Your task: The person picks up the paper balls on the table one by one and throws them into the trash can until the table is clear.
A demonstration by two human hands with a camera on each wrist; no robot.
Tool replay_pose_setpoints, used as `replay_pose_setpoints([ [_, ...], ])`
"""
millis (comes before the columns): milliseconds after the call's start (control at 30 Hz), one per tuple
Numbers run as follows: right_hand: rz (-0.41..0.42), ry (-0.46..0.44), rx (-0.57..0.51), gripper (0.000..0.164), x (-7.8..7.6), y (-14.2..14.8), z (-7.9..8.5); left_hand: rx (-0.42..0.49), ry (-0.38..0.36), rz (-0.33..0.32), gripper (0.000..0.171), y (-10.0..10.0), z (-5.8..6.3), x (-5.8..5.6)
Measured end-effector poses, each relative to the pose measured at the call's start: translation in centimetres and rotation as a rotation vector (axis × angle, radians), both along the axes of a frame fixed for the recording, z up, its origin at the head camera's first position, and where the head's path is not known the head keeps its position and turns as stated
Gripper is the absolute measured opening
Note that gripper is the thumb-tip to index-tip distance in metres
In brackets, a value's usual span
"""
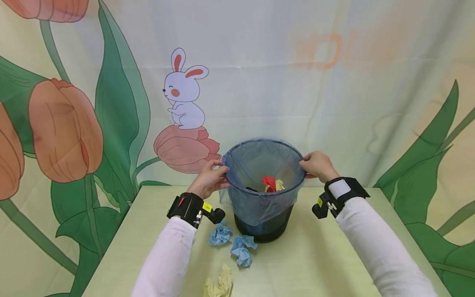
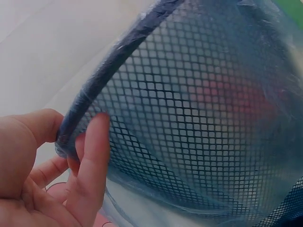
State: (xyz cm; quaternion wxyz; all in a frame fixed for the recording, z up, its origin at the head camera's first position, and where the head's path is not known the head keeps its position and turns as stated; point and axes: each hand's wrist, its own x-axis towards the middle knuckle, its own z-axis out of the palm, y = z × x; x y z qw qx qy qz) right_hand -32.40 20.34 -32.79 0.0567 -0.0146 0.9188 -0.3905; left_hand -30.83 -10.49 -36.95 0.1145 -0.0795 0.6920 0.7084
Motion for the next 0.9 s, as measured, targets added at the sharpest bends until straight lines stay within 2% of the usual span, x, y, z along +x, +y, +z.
replay_pose_setpoints([
  [300, -0.015, 0.017, 0.010, 0.022, -0.1, 0.0, -0.2, 0.003, 0.059, 0.002, 0.049, -0.4, -0.5, 1.2],
  [500, -0.016, 0.040, 0.042, 0.031, -0.2, 0.0, -0.3, 0.030, 0.117, 0.117, 0.044, -0.7, -1.1, 2.4],
  [667, -0.020, 0.048, 0.049, 0.033, -0.3, 0.0, -0.5, -0.005, 0.133, 0.196, 0.039, -1.1, -2.1, 3.6],
  [767, -0.021, 0.045, 0.051, 0.033, -0.3, 0.0, -0.4, -0.041, 0.140, 0.193, 0.039, -1.4, -2.8, 4.2],
  [900, -0.029, 0.038, 0.045, 0.033, -0.3, 0.0, -0.5, -0.094, 0.164, 0.159, 0.039, -1.7, -3.6, 5.1],
])
